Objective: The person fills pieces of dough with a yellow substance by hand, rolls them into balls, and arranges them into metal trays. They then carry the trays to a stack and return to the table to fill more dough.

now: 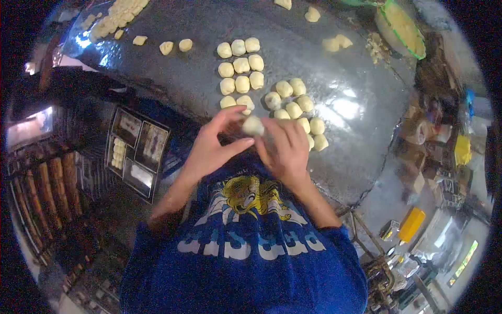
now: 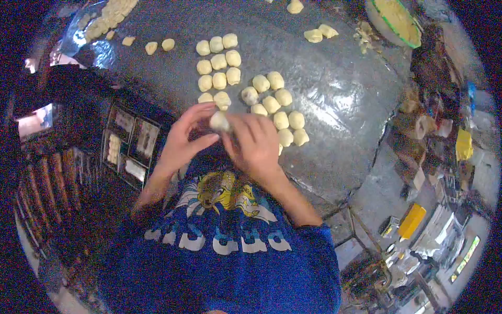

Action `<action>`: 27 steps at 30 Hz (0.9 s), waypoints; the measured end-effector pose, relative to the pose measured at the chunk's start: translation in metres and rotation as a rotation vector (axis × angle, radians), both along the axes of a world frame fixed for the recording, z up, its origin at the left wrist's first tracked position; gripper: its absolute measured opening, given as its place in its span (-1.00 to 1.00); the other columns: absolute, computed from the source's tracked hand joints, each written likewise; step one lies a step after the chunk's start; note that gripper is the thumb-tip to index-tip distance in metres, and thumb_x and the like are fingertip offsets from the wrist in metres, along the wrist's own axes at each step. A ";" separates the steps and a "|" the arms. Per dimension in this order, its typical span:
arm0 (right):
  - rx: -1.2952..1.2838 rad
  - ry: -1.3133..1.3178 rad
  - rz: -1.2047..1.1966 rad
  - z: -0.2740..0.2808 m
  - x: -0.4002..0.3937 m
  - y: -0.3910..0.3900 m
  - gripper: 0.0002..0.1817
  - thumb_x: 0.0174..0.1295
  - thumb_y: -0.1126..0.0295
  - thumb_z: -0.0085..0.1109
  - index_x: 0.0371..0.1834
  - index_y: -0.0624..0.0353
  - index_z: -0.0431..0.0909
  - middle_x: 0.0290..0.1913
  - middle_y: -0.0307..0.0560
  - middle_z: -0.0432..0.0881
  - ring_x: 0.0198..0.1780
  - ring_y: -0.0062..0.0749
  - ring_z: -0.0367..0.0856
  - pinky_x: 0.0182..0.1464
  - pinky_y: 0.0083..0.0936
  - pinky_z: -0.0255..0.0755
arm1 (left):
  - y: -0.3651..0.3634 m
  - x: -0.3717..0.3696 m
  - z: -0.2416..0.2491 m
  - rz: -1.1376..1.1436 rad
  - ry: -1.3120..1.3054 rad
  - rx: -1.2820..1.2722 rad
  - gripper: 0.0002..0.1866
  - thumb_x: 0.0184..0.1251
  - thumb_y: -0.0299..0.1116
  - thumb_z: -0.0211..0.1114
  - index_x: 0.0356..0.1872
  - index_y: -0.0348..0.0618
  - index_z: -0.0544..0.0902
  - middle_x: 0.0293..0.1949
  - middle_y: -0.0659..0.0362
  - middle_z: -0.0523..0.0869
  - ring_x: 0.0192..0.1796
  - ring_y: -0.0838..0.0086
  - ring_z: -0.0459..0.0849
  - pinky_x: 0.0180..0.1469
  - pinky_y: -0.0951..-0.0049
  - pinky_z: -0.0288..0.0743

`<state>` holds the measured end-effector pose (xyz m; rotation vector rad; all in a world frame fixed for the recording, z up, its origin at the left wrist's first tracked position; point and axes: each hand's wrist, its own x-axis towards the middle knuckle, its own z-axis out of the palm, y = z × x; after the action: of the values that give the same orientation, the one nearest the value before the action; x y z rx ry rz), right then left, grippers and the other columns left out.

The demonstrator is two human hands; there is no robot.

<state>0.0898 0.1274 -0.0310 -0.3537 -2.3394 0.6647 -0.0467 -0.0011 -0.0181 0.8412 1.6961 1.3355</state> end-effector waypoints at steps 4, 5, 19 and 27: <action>-0.194 -0.058 -0.283 -0.023 -0.024 0.005 -0.64 0.04 0.40 0.37 -0.09 0.23 0.56 -0.26 0.00 0.60 -0.25 -0.14 0.53 -0.20 -0.32 0.43 | 0.021 -0.020 -0.033 -0.050 0.909 -0.109 -0.36 -0.16 -0.38 0.44 0.09 -0.21 0.50 0.06 0.10 0.53 0.12 0.10 0.45 0.18 0.12 0.31; -0.181 -0.070 -0.289 -0.028 -0.029 0.003 -0.64 0.04 0.40 0.37 -0.09 0.23 0.56 -0.26 0.00 0.60 -0.25 -0.14 0.53 -0.20 -0.32 0.43 | 0.026 -0.021 -0.040 -0.050 0.896 -0.095 -0.36 -0.16 -0.38 0.44 0.09 -0.21 0.50 0.06 0.10 0.53 0.12 0.10 0.45 0.18 0.12 0.31; -0.137 -0.506 -0.604 -0.058 -0.072 -0.019 -0.75 0.18 0.22 0.30 -0.29 0.17 0.58 -0.38 0.04 0.66 -0.44 -0.05 0.66 -0.49 -0.29 0.49 | 0.028 -0.056 -0.088 -0.067 1.109 0.045 -0.58 0.05 -0.40 0.33 0.02 -0.12 0.57 -0.02 0.22 0.55 0.06 0.31 0.48 0.07 0.24 0.37; -0.124 -0.571 -0.424 -0.043 -0.062 -0.014 -0.77 0.20 0.22 0.21 -0.28 0.17 0.53 -0.29 0.11 0.63 -0.47 -0.03 0.65 -0.54 -0.20 0.49 | 0.019 -0.053 -0.094 -0.123 0.975 0.038 -0.47 0.03 -0.42 0.34 0.13 -0.08 0.55 0.11 0.11 0.47 0.15 0.15 0.41 0.20 0.14 0.35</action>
<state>0.0282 0.1138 -0.0744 -1.1900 -2.6163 0.5449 -0.1001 0.0183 -0.1121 1.7725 2.2631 0.9006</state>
